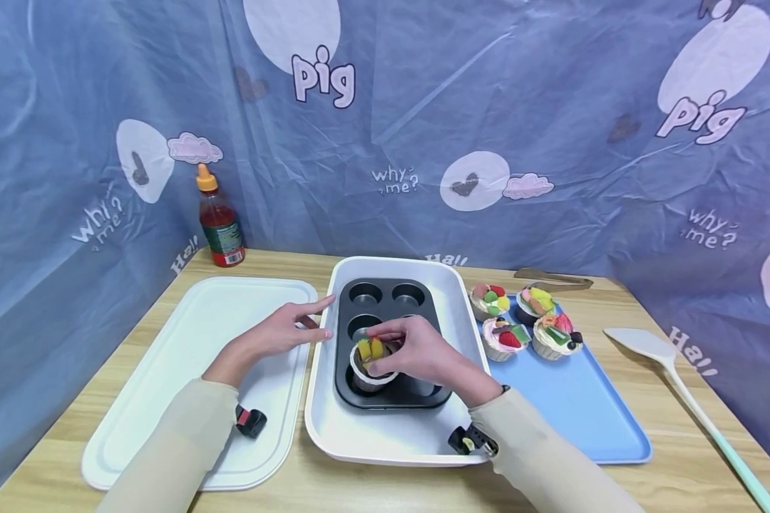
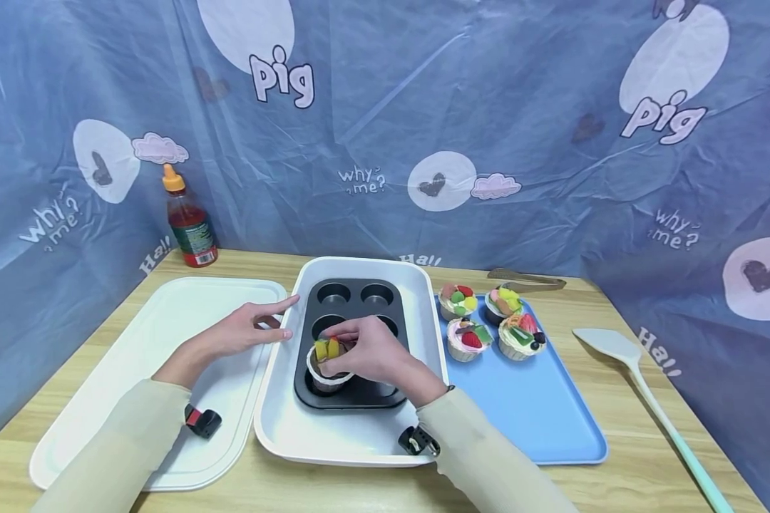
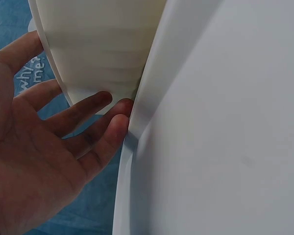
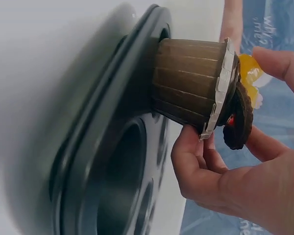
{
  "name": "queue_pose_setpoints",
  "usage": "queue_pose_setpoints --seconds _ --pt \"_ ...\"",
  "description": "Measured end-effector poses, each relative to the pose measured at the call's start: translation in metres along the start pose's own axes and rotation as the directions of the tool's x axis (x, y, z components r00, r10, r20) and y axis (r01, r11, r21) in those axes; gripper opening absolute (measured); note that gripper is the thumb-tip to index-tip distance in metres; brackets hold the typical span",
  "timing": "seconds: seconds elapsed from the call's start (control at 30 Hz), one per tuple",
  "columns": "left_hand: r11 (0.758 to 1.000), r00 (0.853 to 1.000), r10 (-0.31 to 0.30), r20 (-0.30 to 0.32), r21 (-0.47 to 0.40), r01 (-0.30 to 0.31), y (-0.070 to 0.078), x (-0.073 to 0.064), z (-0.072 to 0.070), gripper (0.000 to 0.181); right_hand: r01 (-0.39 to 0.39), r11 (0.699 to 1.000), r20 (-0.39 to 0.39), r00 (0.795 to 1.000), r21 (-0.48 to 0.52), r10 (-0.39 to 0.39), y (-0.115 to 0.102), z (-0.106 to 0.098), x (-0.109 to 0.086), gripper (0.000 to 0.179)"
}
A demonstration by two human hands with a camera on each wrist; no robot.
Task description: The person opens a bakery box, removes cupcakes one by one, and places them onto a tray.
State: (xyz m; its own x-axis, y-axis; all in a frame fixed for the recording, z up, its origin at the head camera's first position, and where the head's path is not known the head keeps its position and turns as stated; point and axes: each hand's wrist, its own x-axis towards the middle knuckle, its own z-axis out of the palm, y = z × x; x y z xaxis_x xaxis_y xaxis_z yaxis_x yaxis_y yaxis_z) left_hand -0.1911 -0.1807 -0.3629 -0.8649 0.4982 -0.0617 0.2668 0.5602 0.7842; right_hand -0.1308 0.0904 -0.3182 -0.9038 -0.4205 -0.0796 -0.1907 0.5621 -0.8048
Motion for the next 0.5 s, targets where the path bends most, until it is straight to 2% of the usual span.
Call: queue_pose_setpoints --seconds 0.33,0.5 --pt "1.000 1.000 0.013 -0.009 -0.025 -0.013 0.000 -0.001 0.001 0.073 0.000 1.000 -0.046 0.999 0.031 0.001 -0.006 -0.041 -0.022 0.053" --pt "1.000 1.000 0.006 -0.010 -0.024 -0.006 0.000 -0.001 0.001 0.072 0.008 1.000 -0.080 0.997 -0.017 -0.009 -0.011 -0.067 -0.042 0.054"
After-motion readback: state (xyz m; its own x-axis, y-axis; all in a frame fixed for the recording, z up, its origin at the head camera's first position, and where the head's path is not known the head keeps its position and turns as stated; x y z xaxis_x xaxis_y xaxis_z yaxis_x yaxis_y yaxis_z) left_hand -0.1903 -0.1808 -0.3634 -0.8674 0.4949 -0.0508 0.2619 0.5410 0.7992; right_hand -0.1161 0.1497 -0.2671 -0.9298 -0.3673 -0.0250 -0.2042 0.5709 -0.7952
